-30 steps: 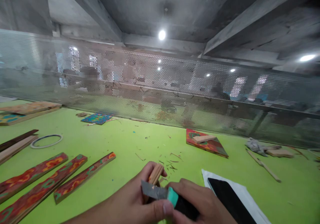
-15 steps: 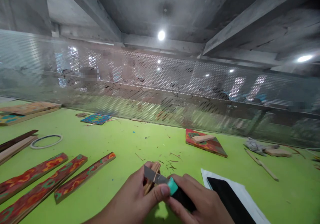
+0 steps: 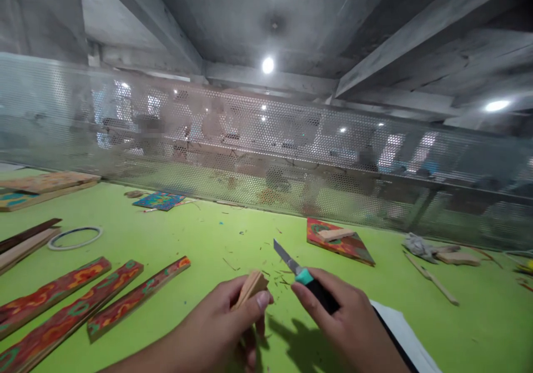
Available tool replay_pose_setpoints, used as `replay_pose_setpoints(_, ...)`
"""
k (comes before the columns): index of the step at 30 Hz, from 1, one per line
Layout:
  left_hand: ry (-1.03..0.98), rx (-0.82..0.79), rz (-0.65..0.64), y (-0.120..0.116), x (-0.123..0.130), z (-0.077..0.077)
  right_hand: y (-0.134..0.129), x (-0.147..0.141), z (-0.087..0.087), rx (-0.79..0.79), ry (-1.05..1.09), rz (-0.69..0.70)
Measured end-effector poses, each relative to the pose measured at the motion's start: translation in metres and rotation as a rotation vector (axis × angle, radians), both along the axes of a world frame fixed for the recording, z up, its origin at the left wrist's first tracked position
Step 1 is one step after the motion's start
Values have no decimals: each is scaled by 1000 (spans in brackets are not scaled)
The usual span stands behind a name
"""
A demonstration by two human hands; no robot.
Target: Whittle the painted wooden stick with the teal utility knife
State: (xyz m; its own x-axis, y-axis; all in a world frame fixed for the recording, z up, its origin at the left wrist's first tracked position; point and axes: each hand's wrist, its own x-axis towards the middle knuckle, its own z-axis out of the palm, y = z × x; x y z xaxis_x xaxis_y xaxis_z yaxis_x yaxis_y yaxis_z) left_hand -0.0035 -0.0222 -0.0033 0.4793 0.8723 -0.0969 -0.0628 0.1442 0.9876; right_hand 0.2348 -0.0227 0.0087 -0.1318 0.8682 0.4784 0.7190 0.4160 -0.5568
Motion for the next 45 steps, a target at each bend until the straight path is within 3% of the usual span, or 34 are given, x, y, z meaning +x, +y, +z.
replay_pose_setpoints(3,7,38,61,4,-1,0,-6,-9,-4,-8,-22,112)
replay_pose_setpoints(11,-93,36,-142,-3,-8,12,-6,-11,-12,10,-17,290)
replay_pose_setpoints(19,8,237,-77,-6,-8,16,-9,-12,-9,17,-47,378)
replay_pose_setpoints(26,99,281,-64,-9,-8,24,-11,-15,-13,3,-33,352)
replay_pose_setpoints(32,125,272,24,-10,-3,22,-13,-23,-21,101,-49,245)
replay_pose_setpoints(38,163,175,61,-12,2,17,-17,-29,-25,108,-81,175)
replay_pose_setpoints(45,-3,1,3,-11,3,11,-12,-23,-22,116,-27,120)
